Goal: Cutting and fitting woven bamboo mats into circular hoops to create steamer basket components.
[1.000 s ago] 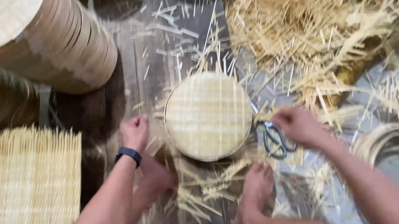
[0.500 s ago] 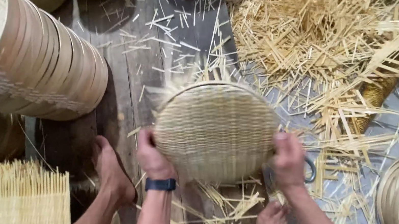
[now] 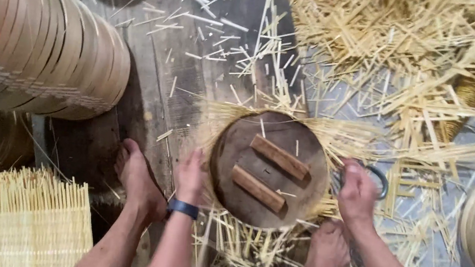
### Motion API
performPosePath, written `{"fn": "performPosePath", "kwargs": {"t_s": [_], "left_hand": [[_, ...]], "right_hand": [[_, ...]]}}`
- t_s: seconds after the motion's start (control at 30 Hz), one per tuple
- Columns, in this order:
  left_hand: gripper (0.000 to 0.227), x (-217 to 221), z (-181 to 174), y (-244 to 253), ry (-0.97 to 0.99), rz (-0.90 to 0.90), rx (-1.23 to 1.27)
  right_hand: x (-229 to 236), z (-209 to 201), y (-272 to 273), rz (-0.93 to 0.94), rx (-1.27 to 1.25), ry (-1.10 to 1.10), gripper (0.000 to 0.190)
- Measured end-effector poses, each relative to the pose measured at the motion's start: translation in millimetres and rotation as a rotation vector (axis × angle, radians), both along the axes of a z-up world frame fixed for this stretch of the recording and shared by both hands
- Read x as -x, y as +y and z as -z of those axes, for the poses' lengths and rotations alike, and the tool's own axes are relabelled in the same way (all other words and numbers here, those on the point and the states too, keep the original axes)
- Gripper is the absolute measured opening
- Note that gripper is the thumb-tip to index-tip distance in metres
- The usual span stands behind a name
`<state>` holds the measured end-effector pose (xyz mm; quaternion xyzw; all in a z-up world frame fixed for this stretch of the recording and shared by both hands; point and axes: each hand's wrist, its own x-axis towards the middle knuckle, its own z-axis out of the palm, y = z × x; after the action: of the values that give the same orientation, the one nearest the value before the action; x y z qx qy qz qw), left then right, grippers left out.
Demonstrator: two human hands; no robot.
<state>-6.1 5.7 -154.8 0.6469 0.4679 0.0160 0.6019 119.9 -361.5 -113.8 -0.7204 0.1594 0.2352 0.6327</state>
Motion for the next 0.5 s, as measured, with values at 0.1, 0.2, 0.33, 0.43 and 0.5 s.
{"fn": "performPosePath", "kwargs": {"t_s": [0.1, 0.2, 0.33, 0.43, 0.5], "left_hand": [[0.063, -54, -145, -18, 0.142, -0.163, 0.052], [0.074, -63, -233, 11, 0.292, -0.317, 0.105], [0.080, -17, -150, 43, 0.408, -0.240, -0.095], [0.080, -23, -170, 36, 0.221, -0.303, 0.056], [0.082, -67, -141, -26, 0.013, -0.535, 0.451]], "right_hand": [[-26, -75, 48, -0.052, 0.479, -0.557, 0.039], [-52, -91, 96, -0.683, 0.397, -1.056, 0.058], [-60, -53, 128, -1.267, 0.423, -0.931, 0.082], [-37, -54, 119, -1.182, 0.441, -0.931, 0.078], [-33, -69, 115, -1.060, 0.446, -1.016, 0.075]]}}
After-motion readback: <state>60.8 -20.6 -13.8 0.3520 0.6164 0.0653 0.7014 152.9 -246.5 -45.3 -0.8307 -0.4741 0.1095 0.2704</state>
